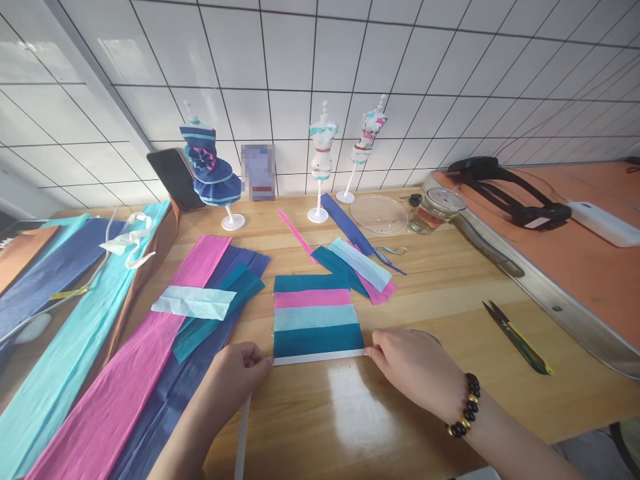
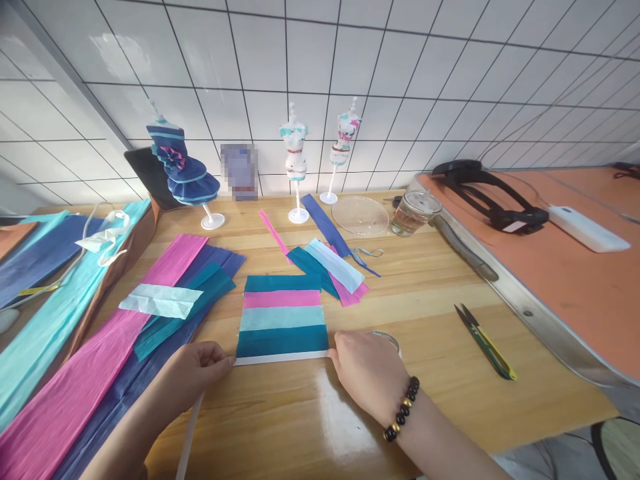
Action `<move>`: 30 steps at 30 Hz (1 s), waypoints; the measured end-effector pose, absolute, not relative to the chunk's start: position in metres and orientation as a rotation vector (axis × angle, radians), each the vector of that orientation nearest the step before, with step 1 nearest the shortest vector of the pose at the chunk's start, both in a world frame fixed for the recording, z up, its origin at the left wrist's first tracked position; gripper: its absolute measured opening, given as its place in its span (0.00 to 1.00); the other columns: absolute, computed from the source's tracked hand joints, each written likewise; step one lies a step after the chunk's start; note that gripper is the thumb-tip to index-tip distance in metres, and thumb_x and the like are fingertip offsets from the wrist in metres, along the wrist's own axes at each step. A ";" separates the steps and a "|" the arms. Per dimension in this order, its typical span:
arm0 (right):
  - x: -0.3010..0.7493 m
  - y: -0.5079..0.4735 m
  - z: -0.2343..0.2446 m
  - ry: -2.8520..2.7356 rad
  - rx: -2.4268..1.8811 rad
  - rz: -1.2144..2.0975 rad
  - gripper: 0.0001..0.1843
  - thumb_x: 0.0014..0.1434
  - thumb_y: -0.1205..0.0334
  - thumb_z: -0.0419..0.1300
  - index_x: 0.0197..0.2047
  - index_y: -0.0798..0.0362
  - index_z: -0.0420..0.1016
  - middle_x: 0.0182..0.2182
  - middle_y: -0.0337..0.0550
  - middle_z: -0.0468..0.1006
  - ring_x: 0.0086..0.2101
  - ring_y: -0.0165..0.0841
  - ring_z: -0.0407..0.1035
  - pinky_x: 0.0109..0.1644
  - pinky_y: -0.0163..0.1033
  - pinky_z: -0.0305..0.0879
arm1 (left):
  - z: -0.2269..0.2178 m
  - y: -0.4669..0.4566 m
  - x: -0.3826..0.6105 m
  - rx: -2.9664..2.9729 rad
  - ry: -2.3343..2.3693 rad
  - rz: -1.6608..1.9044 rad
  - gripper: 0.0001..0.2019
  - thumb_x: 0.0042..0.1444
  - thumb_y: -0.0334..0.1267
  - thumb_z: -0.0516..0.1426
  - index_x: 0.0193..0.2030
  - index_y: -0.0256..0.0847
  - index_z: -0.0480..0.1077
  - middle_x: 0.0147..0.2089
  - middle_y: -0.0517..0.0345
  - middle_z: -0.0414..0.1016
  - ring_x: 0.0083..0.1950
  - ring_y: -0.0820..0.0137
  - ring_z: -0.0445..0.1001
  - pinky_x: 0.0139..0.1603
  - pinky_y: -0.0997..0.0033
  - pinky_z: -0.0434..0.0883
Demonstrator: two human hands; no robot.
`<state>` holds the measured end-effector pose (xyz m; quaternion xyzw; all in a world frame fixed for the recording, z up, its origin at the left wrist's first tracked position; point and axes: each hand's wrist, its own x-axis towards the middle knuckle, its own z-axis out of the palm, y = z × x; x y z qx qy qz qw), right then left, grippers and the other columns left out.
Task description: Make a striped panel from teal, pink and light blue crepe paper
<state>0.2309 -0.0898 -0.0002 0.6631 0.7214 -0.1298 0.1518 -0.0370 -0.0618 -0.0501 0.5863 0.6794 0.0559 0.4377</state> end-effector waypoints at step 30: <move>0.228 -0.048 0.012 1.907 1.568 -0.562 0.16 0.62 0.56 0.56 0.49 0.55 0.69 0.46 0.45 0.72 0.42 0.35 0.70 0.45 0.47 0.68 | -0.049 -0.063 -0.039 1.446 1.657 0.156 0.12 0.46 0.46 0.55 0.21 0.41 0.61 0.17 0.69 0.54 0.18 0.78 0.53 0.15 0.79 0.50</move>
